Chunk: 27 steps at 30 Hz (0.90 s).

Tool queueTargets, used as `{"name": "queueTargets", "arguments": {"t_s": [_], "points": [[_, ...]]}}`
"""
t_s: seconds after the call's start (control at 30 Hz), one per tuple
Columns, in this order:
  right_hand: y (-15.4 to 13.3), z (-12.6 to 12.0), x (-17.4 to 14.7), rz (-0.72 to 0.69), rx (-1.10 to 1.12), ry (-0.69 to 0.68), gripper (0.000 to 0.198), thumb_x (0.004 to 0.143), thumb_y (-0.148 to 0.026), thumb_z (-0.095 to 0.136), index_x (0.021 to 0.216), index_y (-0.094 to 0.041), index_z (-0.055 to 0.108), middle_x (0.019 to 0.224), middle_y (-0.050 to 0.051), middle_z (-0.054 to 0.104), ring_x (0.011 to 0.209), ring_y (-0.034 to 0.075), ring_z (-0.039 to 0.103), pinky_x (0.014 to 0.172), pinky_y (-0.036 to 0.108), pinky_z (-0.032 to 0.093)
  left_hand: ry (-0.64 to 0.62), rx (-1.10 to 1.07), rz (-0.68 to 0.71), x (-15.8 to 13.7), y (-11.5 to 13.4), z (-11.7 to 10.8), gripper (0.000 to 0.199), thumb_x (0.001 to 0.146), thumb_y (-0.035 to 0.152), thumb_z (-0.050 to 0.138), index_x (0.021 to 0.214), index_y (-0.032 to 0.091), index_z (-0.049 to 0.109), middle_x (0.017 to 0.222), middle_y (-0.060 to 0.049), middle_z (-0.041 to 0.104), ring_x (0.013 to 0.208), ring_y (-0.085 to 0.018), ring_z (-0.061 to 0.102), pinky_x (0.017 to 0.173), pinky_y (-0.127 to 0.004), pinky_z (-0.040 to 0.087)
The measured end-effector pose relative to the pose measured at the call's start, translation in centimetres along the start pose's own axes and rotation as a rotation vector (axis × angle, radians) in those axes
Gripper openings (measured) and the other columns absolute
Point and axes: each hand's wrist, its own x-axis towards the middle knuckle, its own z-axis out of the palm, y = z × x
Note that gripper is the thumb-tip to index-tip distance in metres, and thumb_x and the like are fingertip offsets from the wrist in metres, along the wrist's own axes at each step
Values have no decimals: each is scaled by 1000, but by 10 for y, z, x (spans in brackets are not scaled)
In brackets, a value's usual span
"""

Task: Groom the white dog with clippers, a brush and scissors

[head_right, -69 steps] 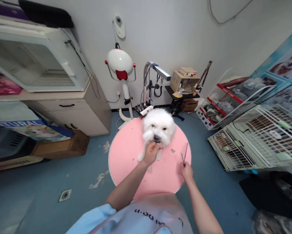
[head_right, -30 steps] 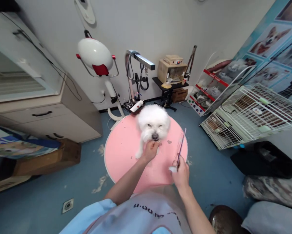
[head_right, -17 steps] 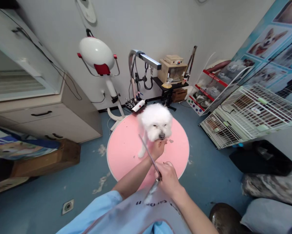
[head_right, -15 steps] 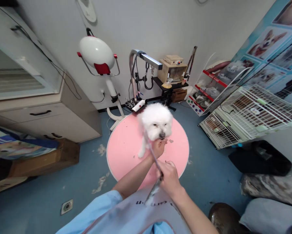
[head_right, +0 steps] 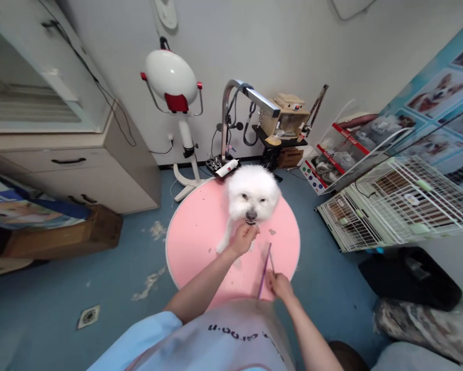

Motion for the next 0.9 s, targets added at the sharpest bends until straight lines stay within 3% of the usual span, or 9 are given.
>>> {"name": "queueTargets", "arguments": {"t_s": [0.07, 0.17, 0.27, 0.33, 0.4, 0.5, 0.73, 0.9], "points": [[-22, -53, -6, 41, 39, -31, 48, 89, -62, 40, 80, -19, 60, 54, 7, 61, 57, 26, 67, 61, 39, 53, -20, 18, 31, -3, 7, 1, 43, 94, 47, 50, 66, 17, 61, 56, -2, 57, 59, -15, 58, 59, -27, 48], [-78, -142, -36, -322, 41, -61, 49, 79, -51, 63, 114, -17, 59, 96, 12, 75, 87, 25, 74, 77, 37, 58, -19, 68, 88, -6, 14, 4, 42, 95, 41, 48, 63, 17, 59, 59, -4, 62, 67, -17, 63, 66, -29, 51], [-147, -210, -74, -556, -503, 18, 34, 85, -39, 60, 112, -19, 64, 93, 9, 75, 82, 23, 73, 73, 34, 55, -30, 80, 180, -8, 15, 10, 39, 95, 36, 48, 63, 17, 60, 64, -6, 66, 67, -17, 64, 66, -29, 51], [-188, -234, -93, -636, -939, 115, 27, 87, -28, 56, 110, -20, 67, 95, 8, 75, 79, 22, 71, 69, 31, 52, -26, 73, 229, -10, 14, 14, 38, 95, 34, 49, 63, 17, 59, 65, -7, 66, 65, -17, 63, 63, -29, 50], [-220, -244, -104, -661, -1262, 190, 28, 87, -23, 54, 111, -22, 69, 98, 8, 74, 74, 21, 70, 61, 29, 46, -18, 71, 252, -13, 13, 17, 37, 96, 33, 50, 63, 17, 59, 64, -7, 65, 63, -17, 62, 61, -29, 49], [-248, -245, -109, -659, -1530, 212, 30, 90, -21, 50, 112, -22, 70, 94, 7, 73, 63, 18, 65, 53, 28, 35, -14, 58, 290, -20, 15, 20, 37, 98, 30, 47, 66, 17, 59, 63, -7, 64, 62, -17, 61, 61, -29, 48], [-272, -225, -113, -667, -1708, 174, 24, 85, -12, 47, 97, -17, 68, 81, 9, 69, 57, 18, 60, 52, 30, 24, 23, 89, 387, -28, 19, 25, 35, 96, 19, 44, 63, 17, 55, 59, -2, 60, 61, -14, 57, 64, -29, 47], [-273, -223, -117, -657, -1748, 150, 22, 80, -5, 47, 89, -17, 63, 74, 7, 66, 54, 17, 57, 52, 32, 18, 15, 123, 363, -27, 13, 31, 37, 96, 26, 43, 64, 18, 57, 62, -3, 62, 64, -15, 58, 67, -30, 49]]}}
